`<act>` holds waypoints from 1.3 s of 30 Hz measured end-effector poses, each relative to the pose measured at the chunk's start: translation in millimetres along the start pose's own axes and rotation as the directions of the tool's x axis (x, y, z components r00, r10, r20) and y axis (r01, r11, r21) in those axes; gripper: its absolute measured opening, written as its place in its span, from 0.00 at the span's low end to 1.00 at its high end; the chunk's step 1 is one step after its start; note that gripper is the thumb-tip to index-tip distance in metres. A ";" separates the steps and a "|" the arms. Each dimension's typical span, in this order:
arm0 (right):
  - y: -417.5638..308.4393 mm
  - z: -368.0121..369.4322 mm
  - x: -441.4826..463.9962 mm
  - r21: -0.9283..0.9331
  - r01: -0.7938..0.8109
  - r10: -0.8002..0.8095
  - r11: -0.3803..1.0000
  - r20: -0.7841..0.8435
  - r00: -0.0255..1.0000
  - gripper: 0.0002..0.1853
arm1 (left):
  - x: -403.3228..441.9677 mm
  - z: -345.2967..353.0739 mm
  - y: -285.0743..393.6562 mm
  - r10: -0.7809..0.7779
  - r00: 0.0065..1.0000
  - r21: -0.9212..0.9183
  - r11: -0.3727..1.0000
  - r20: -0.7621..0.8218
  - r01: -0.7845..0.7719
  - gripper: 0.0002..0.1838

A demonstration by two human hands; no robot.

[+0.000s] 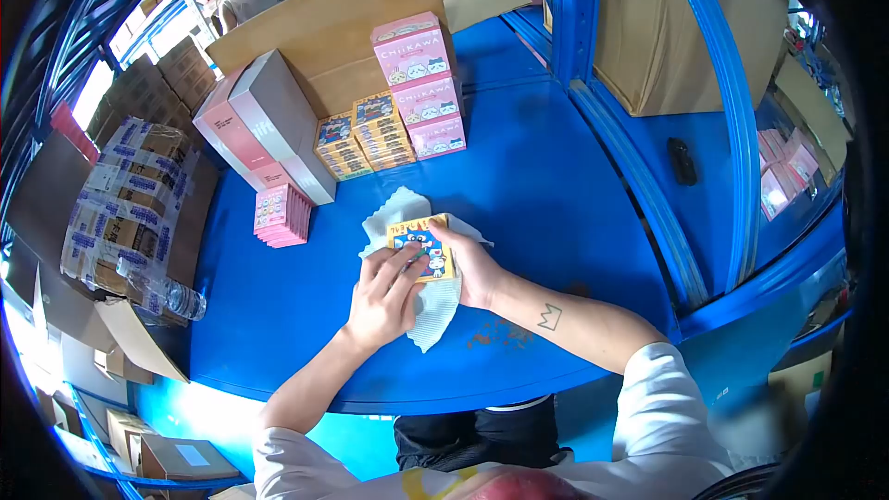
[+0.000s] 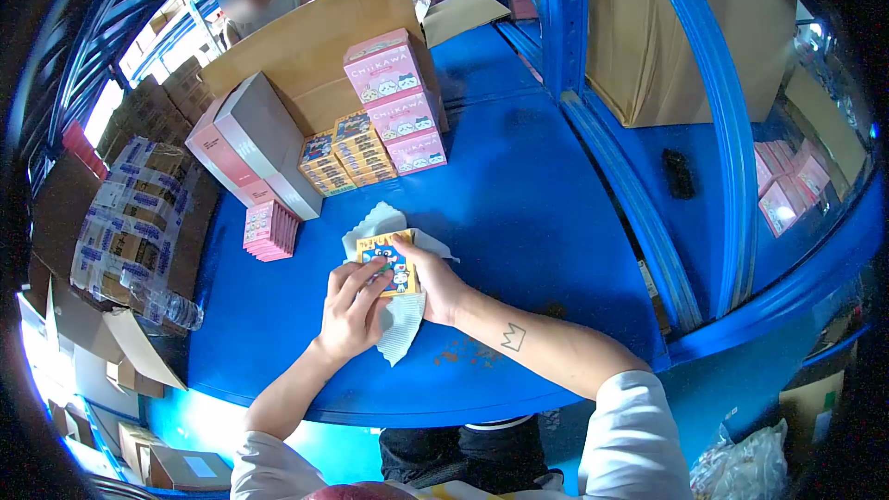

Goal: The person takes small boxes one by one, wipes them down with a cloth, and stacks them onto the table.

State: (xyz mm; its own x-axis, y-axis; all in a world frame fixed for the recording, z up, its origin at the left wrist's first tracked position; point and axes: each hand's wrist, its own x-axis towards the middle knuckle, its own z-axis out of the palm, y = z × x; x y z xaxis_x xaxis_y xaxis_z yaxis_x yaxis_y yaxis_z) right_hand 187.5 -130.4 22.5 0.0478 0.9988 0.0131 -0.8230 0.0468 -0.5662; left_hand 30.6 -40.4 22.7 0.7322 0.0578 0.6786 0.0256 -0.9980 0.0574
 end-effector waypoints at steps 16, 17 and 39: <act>1.5 -31.0 21.3 -0.438 -0.007 -0.152 0.899 -0.327 0.933 0.24 | 24.2 -41.3 -58.6 -0.014 0.991 0.407 0.911 -0.132 0.067 0.17; 7.3 -35.2 22.0 -0.449 0.008 -0.144 0.894 -0.269 0.952 0.23 | 27.4 -43.9 -63.1 0.004 0.992 0.485 0.872 -0.128 0.059 0.17; 5.3 -22.3 17.8 -0.459 -0.163 0.003 0.873 -0.331 0.944 0.23 | 83.4 -35.6 -124.3 -0.078 0.996 0.739 0.669 -0.034 0.077 0.17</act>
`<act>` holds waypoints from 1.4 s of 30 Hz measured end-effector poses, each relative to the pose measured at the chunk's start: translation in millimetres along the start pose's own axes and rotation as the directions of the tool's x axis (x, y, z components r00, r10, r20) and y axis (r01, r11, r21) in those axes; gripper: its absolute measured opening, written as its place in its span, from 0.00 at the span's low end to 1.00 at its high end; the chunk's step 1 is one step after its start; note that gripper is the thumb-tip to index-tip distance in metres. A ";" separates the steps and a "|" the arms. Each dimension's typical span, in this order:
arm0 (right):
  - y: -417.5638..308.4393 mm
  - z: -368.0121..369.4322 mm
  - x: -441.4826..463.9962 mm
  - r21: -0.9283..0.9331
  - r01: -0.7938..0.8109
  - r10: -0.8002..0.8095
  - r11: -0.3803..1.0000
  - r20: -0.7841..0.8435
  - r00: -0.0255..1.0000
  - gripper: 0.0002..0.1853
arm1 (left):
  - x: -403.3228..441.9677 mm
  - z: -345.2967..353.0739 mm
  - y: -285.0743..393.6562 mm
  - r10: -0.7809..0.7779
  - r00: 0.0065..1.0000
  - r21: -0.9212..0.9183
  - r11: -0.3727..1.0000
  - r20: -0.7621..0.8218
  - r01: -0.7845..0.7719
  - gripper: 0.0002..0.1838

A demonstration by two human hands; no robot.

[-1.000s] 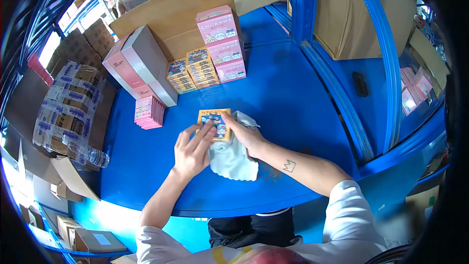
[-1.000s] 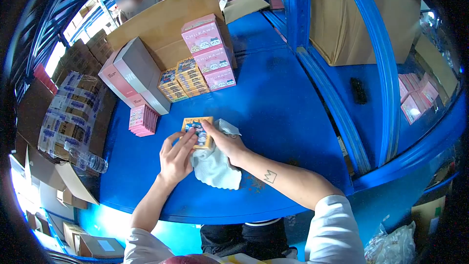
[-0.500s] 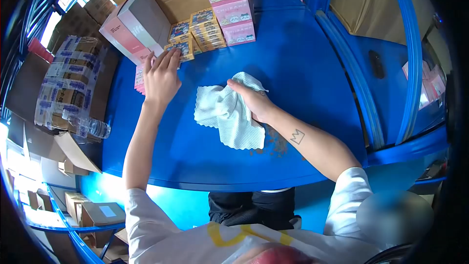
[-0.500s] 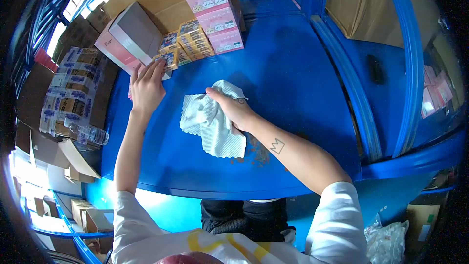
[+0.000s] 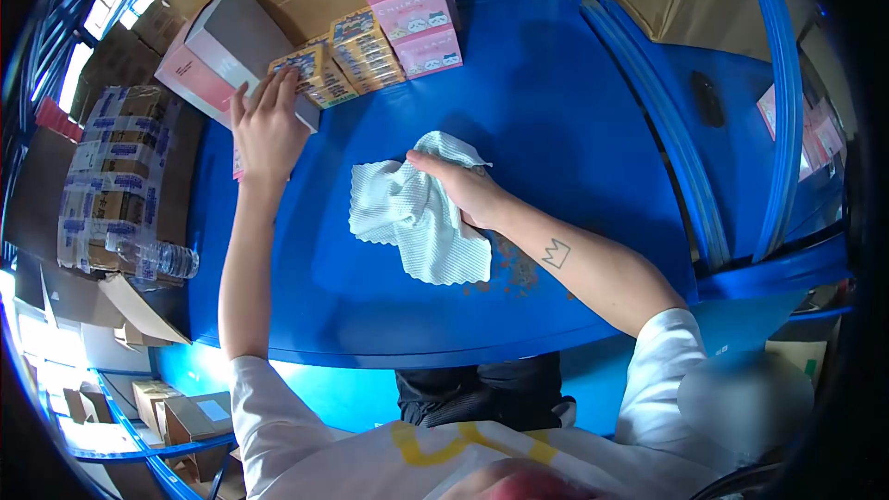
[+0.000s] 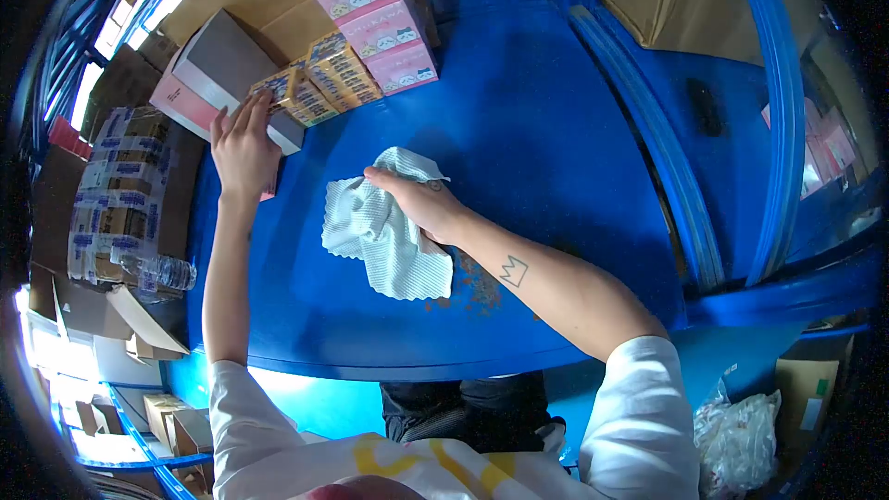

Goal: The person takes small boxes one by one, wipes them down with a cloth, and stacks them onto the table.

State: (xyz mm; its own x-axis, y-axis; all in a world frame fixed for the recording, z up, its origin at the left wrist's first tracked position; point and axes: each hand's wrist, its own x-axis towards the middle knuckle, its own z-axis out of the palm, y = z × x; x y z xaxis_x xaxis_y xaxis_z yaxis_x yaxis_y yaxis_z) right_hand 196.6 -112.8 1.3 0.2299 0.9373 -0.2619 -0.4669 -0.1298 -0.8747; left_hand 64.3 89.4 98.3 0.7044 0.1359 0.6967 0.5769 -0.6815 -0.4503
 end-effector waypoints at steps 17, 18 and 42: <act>1.6 -11.9 7.2 -0.046 -0.026 0.031 0.999 0.127 0.991 0.24 | 43.7 58.1 -0.2 -0.060 0.942 0.054 0.998 0.331 0.045 0.21; 1.3 -11.4 6.7 -0.059 -0.027 0.034 0.998 0.119 0.992 0.24 | 46.4 59.7 0.4 -0.074 0.927 0.056 0.997 0.368 0.058 0.21; -9.3 -4.0 1.3 0.235 0.128 -0.154 0.963 0.096 0.983 0.27 | 78.7 59.1 38.2 -0.003 0.941 -0.249 0.964 0.337 0.093 0.21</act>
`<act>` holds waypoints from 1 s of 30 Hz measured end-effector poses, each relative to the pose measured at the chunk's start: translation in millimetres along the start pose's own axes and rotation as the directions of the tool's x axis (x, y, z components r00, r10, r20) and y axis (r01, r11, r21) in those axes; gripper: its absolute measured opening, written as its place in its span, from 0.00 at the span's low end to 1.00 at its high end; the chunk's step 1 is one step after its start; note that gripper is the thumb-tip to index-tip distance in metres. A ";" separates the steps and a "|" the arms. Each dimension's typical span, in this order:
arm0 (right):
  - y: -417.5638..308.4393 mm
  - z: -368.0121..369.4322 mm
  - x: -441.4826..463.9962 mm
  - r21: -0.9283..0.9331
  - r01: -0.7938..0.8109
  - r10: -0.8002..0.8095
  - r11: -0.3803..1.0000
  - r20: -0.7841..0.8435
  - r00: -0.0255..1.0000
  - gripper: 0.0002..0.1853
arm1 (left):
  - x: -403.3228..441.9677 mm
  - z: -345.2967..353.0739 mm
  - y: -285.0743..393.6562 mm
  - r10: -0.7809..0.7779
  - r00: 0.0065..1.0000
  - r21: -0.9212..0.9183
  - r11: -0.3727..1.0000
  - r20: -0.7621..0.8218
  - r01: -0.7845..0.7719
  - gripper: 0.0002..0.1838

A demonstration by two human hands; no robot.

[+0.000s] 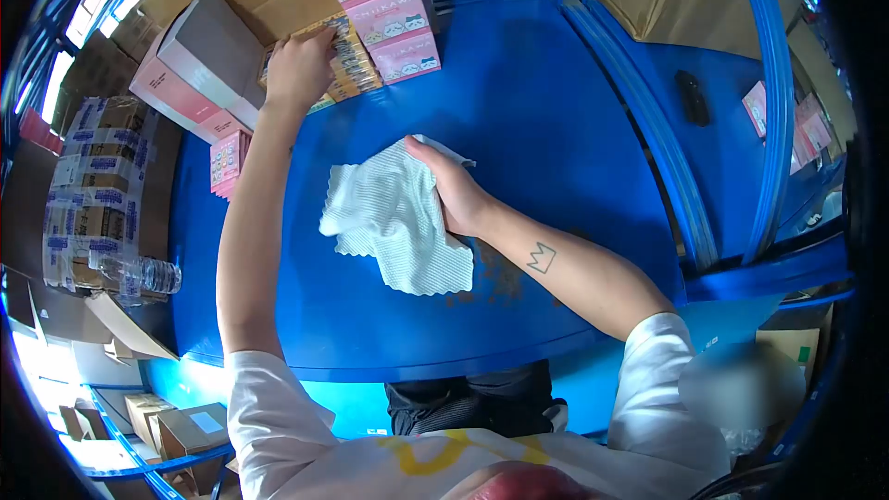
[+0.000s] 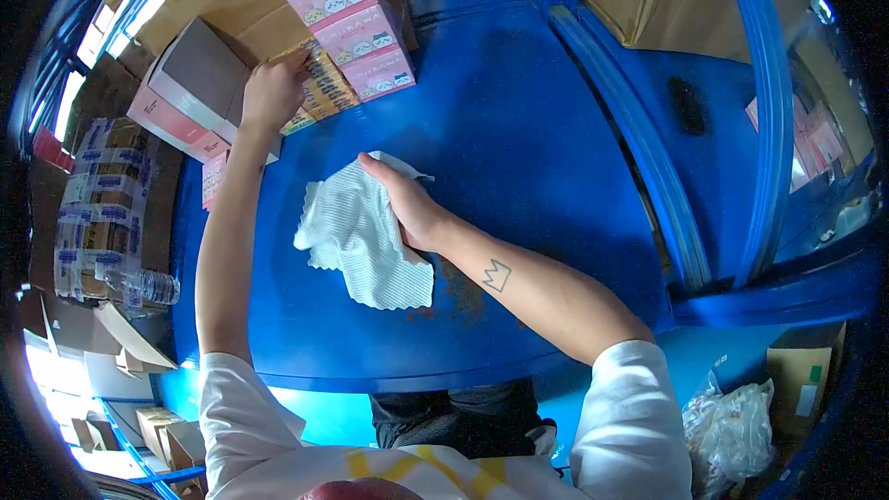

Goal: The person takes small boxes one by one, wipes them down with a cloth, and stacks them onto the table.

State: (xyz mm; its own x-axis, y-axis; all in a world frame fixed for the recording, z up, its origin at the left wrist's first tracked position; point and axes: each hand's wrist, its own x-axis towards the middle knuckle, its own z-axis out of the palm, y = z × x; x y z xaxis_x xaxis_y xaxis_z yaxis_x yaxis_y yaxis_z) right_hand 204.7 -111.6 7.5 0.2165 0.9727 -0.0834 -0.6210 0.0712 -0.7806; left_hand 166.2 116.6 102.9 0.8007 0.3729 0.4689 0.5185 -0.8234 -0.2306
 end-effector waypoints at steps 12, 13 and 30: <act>-13.7 4.5 -2.2 0.317 0.018 -0.005 0.948 -0.041 0.999 0.34 | -137.4 -71.8 65.9 0.211 0.929 -0.250 0.923 -0.303 -0.291 0.15; -9.2 -1.1 0.1 0.341 0.025 -0.039 0.940 0.033 0.999 0.35 | -151.3 -74.9 78.9 0.276 0.916 -0.266 0.896 -0.292 -0.355 0.15; -13.9 9.3 -1.4 -0.213 0.059 -0.105 0.975 -0.213 0.971 0.33 | -186.2 -48.5 99.7 0.191 0.901 -0.291 0.903 -0.390 -0.317 0.17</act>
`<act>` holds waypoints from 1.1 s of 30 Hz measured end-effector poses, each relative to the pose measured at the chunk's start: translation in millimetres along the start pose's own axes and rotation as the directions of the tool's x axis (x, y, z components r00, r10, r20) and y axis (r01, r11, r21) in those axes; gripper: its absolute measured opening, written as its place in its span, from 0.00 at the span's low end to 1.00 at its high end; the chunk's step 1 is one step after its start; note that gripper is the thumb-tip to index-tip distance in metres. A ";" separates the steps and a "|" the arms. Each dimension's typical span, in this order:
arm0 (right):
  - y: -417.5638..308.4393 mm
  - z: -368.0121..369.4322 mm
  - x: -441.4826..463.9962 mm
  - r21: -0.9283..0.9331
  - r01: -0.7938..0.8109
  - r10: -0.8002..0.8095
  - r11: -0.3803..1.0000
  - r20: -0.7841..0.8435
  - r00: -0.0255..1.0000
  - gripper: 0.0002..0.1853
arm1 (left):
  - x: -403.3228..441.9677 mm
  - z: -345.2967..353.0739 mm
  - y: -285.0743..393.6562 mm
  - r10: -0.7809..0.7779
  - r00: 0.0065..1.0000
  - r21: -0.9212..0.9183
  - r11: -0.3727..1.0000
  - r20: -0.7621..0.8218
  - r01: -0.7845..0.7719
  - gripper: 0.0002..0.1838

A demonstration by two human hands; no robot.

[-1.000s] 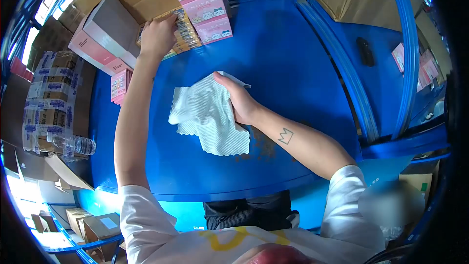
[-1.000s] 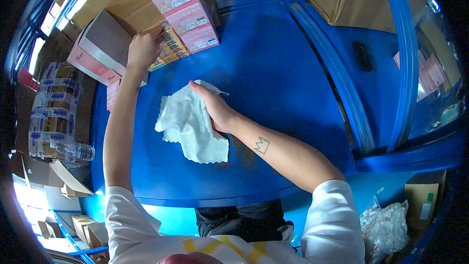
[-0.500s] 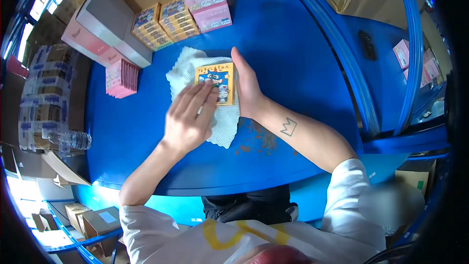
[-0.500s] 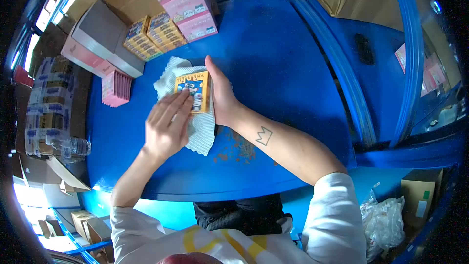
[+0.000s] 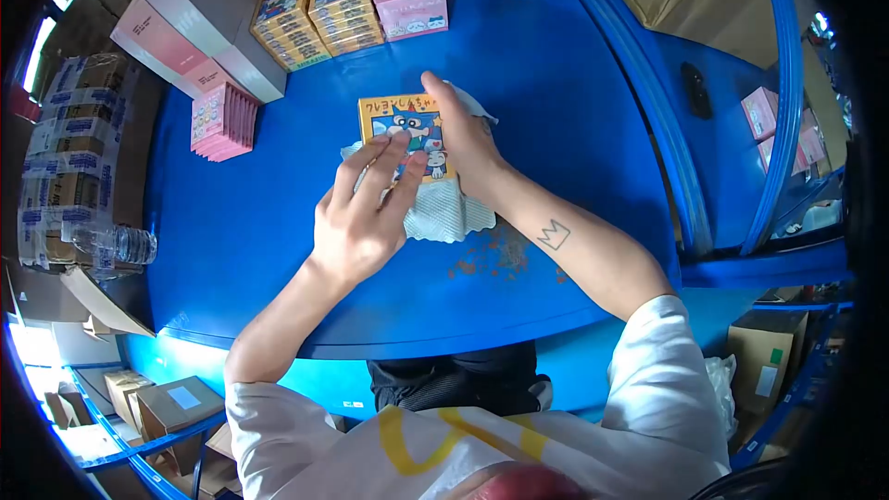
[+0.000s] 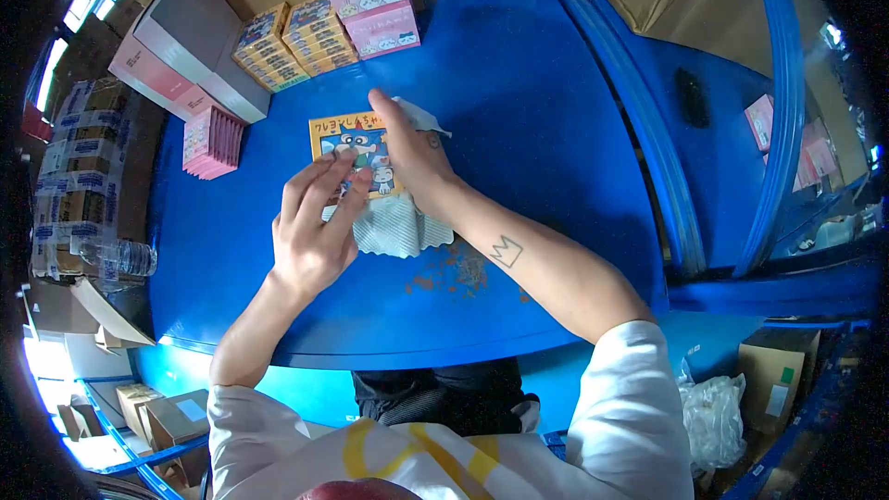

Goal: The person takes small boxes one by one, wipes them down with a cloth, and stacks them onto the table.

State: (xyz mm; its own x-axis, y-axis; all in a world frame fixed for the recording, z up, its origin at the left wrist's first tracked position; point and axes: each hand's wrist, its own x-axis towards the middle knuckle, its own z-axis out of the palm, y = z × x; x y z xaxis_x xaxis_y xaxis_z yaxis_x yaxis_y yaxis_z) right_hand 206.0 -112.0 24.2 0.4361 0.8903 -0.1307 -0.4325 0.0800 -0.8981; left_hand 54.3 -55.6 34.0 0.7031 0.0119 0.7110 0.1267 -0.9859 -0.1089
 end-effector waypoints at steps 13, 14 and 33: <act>1.8 7.0 -12.5 0.030 0.041 -0.044 0.999 0.110 0.993 0.29 | -2.3 4.5 -9.2 0.014 0.998 -0.047 0.999 -0.066 -0.017 0.14; 4.6 7.8 -11.7 -0.001 0.050 -0.049 0.999 0.098 0.994 0.29 | -3.8 5.3 -9.9 0.020 0.992 -0.093 0.995 -0.125 -0.031 0.13; 17.3 -0.4 -16.0 -0.358 0.585 -0.348 0.728 0.541 0.765 0.16 | -3.6 -14.1 -25.6 -0.223 0.971 -0.345 0.921 -0.088 0.180 0.09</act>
State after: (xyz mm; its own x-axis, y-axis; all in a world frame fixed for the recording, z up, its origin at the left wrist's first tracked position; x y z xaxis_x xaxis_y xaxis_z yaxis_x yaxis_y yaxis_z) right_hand 191.8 -125.0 10.6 0.0572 0.8962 0.4400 0.2228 0.4181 -0.8806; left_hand 38.6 -32.8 44.0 0.5926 0.2165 0.7758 0.0017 -0.9635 0.2676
